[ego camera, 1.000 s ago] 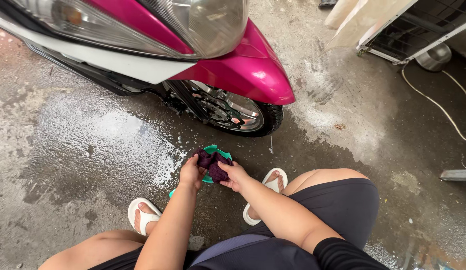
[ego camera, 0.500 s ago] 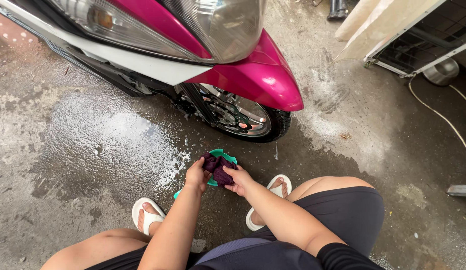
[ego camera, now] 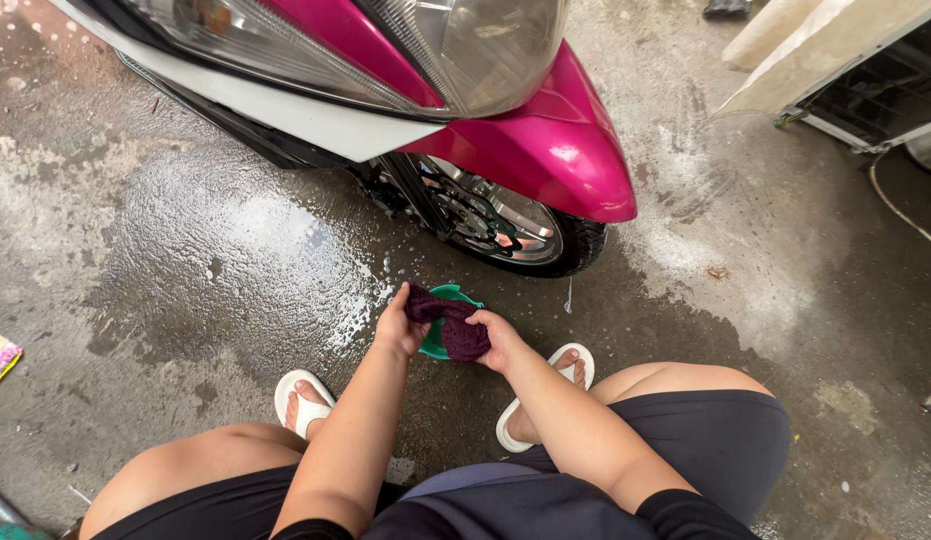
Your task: The person washes the front wheel and lower body panels of a pink motorcycle using a purple cloth and a green scoop. They repeatedly dip the cloth into the scoop, wipe the wheel rim and brake disc, then wipe the adjacent bodywork, continuing this cycle throughout the clip.
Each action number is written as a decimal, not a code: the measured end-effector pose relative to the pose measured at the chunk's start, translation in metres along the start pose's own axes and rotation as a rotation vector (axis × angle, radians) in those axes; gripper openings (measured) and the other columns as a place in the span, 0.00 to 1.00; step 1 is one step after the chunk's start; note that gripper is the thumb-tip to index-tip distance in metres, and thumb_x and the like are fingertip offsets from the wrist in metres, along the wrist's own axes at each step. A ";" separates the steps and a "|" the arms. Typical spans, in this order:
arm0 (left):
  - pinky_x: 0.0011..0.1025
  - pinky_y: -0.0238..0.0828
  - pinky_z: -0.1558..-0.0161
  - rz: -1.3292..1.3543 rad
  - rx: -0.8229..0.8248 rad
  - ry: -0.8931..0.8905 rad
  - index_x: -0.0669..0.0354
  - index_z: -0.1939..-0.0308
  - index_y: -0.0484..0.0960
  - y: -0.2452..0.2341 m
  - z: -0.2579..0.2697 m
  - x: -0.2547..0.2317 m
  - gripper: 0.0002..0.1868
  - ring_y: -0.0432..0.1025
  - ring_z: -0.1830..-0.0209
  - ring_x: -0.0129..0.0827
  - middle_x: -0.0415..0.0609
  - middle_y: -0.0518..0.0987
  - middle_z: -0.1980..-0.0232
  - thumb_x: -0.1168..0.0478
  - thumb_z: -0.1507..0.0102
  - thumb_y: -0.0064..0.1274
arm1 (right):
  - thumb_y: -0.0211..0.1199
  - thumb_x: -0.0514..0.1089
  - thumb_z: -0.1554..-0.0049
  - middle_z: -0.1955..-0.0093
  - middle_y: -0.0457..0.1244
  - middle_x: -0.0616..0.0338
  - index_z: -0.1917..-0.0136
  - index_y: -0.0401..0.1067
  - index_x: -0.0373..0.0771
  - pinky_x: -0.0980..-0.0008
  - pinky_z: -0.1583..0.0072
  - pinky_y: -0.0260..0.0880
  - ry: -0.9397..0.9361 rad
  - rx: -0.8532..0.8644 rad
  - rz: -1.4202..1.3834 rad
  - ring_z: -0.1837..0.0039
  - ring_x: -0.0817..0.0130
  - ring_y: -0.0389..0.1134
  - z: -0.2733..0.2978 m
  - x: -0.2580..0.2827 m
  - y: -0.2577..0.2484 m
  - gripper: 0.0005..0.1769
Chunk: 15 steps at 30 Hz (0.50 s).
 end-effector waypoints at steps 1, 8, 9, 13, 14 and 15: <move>0.36 0.77 0.54 0.010 -0.023 -0.003 0.56 0.50 0.79 0.000 -0.009 0.000 0.18 0.78 0.55 0.36 0.47 0.82 0.52 0.46 0.30 0.50 | 0.61 0.44 0.50 0.39 0.69 0.52 0.38 0.72 0.36 0.49 0.35 0.71 -0.011 0.034 0.000 0.37 0.55 0.70 -0.005 0.000 -0.003 0.26; 0.44 0.73 0.55 -0.263 -0.285 0.122 0.48 0.43 0.77 0.027 -0.098 -0.012 0.15 0.73 0.57 0.39 0.43 0.80 0.51 0.52 0.32 0.51 | 0.62 0.55 0.47 0.45 0.71 0.54 0.41 0.74 0.40 0.56 0.48 0.74 0.015 0.209 -0.156 0.45 0.58 0.72 -0.057 0.014 -0.020 0.25; 0.43 0.71 0.55 -0.382 -0.364 0.151 0.45 0.40 0.78 0.032 -0.111 -0.015 0.17 0.72 0.57 0.37 0.42 0.80 0.51 0.53 0.32 0.53 | 0.63 0.60 0.47 0.48 0.71 0.54 0.42 0.76 0.41 0.58 0.55 0.74 0.009 0.273 -0.191 0.50 0.58 0.72 -0.065 0.018 -0.023 0.26; 0.40 0.71 0.57 -0.381 -0.334 0.207 0.50 0.38 0.79 0.041 -0.151 -0.018 0.18 0.74 0.55 0.37 0.42 0.81 0.51 0.56 0.33 0.53 | 0.58 0.54 0.39 0.47 0.70 0.57 0.41 0.73 0.39 0.63 0.50 0.77 -0.090 0.129 -0.099 0.48 0.64 0.73 -0.082 0.031 -0.026 0.20; 0.38 0.73 0.55 -0.448 -0.327 0.281 0.50 0.39 0.79 0.043 -0.158 -0.015 0.18 0.75 0.54 0.36 0.42 0.82 0.50 0.56 0.33 0.54 | 0.58 0.52 0.38 0.47 0.71 0.58 0.40 0.73 0.40 0.64 0.49 0.77 -0.118 0.109 -0.100 0.48 0.66 0.73 -0.083 0.032 -0.024 0.18; 0.35 0.75 0.54 -0.516 -0.318 0.354 0.50 0.39 0.80 0.044 -0.164 -0.012 0.18 0.76 0.53 0.34 0.41 0.83 0.50 0.56 0.33 0.55 | 0.57 0.50 0.37 0.46 0.71 0.59 0.40 0.73 0.40 0.64 0.48 0.78 -0.146 0.088 -0.100 0.47 0.67 0.73 -0.083 0.033 -0.021 0.17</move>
Point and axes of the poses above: each hand's wrist, its own z-axis away from the middle knuckle, its own y-axis out of the palm, x = y × z, the point moved 1 cm from there along -z, towards the middle knuckle
